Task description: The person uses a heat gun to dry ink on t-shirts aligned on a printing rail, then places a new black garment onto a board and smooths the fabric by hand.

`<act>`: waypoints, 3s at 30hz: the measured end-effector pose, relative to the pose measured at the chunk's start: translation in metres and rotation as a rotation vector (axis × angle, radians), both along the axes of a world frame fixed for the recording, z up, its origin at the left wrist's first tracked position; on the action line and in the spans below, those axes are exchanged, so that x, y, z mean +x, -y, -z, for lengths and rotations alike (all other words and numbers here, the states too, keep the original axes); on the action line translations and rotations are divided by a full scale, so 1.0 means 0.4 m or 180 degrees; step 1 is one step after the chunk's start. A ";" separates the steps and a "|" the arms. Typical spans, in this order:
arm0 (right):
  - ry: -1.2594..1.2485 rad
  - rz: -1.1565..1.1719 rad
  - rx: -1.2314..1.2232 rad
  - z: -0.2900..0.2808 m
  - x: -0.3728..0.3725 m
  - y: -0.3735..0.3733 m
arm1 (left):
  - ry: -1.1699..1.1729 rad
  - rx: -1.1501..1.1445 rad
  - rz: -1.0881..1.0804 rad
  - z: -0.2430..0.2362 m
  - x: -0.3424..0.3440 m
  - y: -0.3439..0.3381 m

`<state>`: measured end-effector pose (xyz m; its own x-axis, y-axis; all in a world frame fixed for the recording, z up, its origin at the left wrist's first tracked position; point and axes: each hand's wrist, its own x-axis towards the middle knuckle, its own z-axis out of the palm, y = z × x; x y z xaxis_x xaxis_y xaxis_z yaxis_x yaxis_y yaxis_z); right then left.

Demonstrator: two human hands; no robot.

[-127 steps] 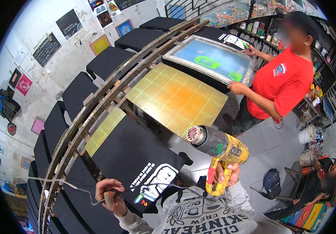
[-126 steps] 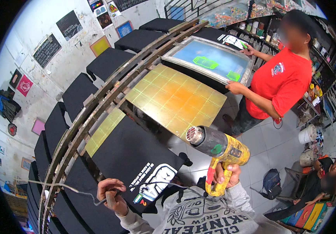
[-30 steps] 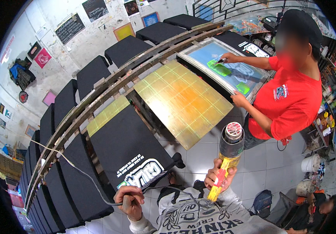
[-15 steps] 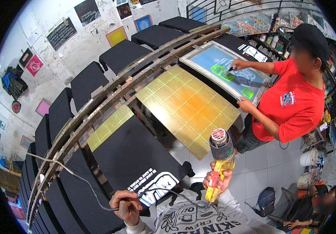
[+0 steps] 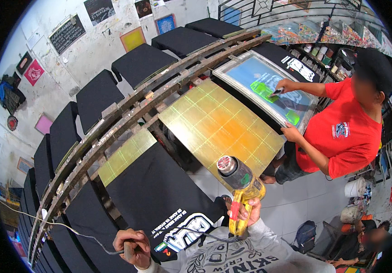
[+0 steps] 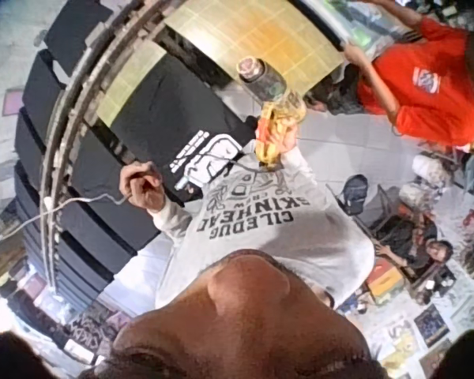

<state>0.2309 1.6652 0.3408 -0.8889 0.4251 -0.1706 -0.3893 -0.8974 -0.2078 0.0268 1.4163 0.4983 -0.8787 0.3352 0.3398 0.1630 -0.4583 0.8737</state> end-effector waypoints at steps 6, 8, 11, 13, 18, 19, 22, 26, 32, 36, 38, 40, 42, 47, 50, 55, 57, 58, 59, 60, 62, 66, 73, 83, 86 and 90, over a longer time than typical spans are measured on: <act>-0.0217 -0.0388 0.0236 -0.047 -0.025 -0.108 | 0.0119 0.0120 -0.0083 0.012 0.044 -0.065; -0.0142 -0.0502 0.0321 -0.054 -0.021 -0.140 | 0.0134 0.0169 -0.0086 0.018 0.058 -0.092; -0.0173 -0.0498 0.0282 -0.050 -0.027 -0.168 | -0.0009 0.0151 -0.0082 0.019 0.075 -0.127; -0.0130 -0.0538 0.0196 -0.047 -0.021 -0.184 | 0.0010 0.0155 -0.0109 0.022 0.081 -0.133; -0.0127 -0.0561 0.0153 -0.051 -0.018 -0.218 | -0.0123 0.0110 -0.0179 0.029 0.084 -0.155; -0.0137 -0.0572 0.0146 -0.051 -0.019 -0.222 | -0.0147 0.0104 -0.0207 0.031 0.085 -0.159; -0.0151 -0.0568 0.0109 -0.049 -0.020 -0.239 | -0.0124 0.0143 -0.0218 0.028 0.090 -0.176; -0.0197 -0.0499 0.0045 -0.040 -0.017 -0.252 | -0.0038 0.0159 -0.0077 0.027 0.091 -0.190; -0.0296 -0.0584 0.0012 -0.031 -0.017 -0.266 | -0.0117 0.0115 -0.0098 0.022 0.094 -0.206; -0.0252 -0.0587 -0.0020 -0.027 -0.013 -0.269 | -0.0223 0.0067 -0.0072 0.019 0.096 -0.219; -0.0210 -0.0607 -0.0009 -0.030 -0.010 -0.272 | -0.0334 0.0013 -0.0093 0.018 0.096 -0.230; -0.0219 -0.0624 0.0021 -0.032 -0.009 -0.274 | -0.0329 0.0002 -0.0070 0.017 0.096 -0.234; -0.0230 -0.0627 0.0046 -0.033 -0.010 -0.275 | -0.0318 -0.0031 -0.0079 0.013 0.095 -0.236; -0.0296 -0.0633 0.0038 -0.041 -0.012 -0.271 | -0.0369 -0.0028 -0.0127 0.019 0.092 -0.229; -0.0274 -0.0616 0.0070 -0.044 -0.016 -0.267 | -0.0288 -0.0021 -0.0209 0.011 0.096 -0.230; -0.0331 -0.0616 0.0038 -0.049 -0.020 -0.241 | -0.0120 -0.0105 -0.0140 -0.002 0.089 -0.220; -0.0341 -0.0573 0.0159 -0.047 -0.024 -0.229 | -0.0142 -0.0122 -0.0143 -0.001 0.080 -0.215; -0.0281 -0.0564 0.0182 -0.050 -0.025 -0.222 | -0.0144 -0.0101 -0.0114 0.001 0.076 -0.206; -0.0220 -0.0557 0.0206 -0.055 -0.027 -0.215 | -0.0146 -0.0080 -0.0086 0.003 0.072 -0.198; -0.0159 -0.0551 0.0230 -0.058 -0.029 -0.206 | -0.0201 -0.0055 -0.0070 0.004 0.067 -0.191; -0.0169 -0.0513 0.0186 -0.051 -0.029 -0.190 | -0.0331 0.0023 -0.0031 0.006 0.056 -0.181; -0.0086 -0.0501 0.0076 -0.051 -0.028 -0.153 | -0.0042 0.0135 -0.0063 0.021 0.050 -0.133; -0.0160 -0.0542 0.0064 -0.058 -0.038 -0.081 | -0.0212 -0.0002 0.0000 0.031 0.031 -0.066; -0.0048 -0.0539 0.0197 -0.097 -0.053 -0.058 | -0.0329 0.0005 -0.0111 0.021 0.004 0.004; 0.0216 -0.0457 0.0724 -0.121 -0.052 -0.139 | -0.0301 0.0086 -0.0174 -0.003 0.010 0.004; 0.0709 -0.0273 0.1524 -0.192 -0.010 -0.397 | -0.0333 0.0342 -0.0241 -0.020 -0.003 -0.004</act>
<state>0.2268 1.8238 0.4177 -0.8882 0.4292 -0.1639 -0.2185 -0.7085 -0.6710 0.0257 1.4180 0.5064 -0.8581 0.2262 0.4610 0.2881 -0.5312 0.7968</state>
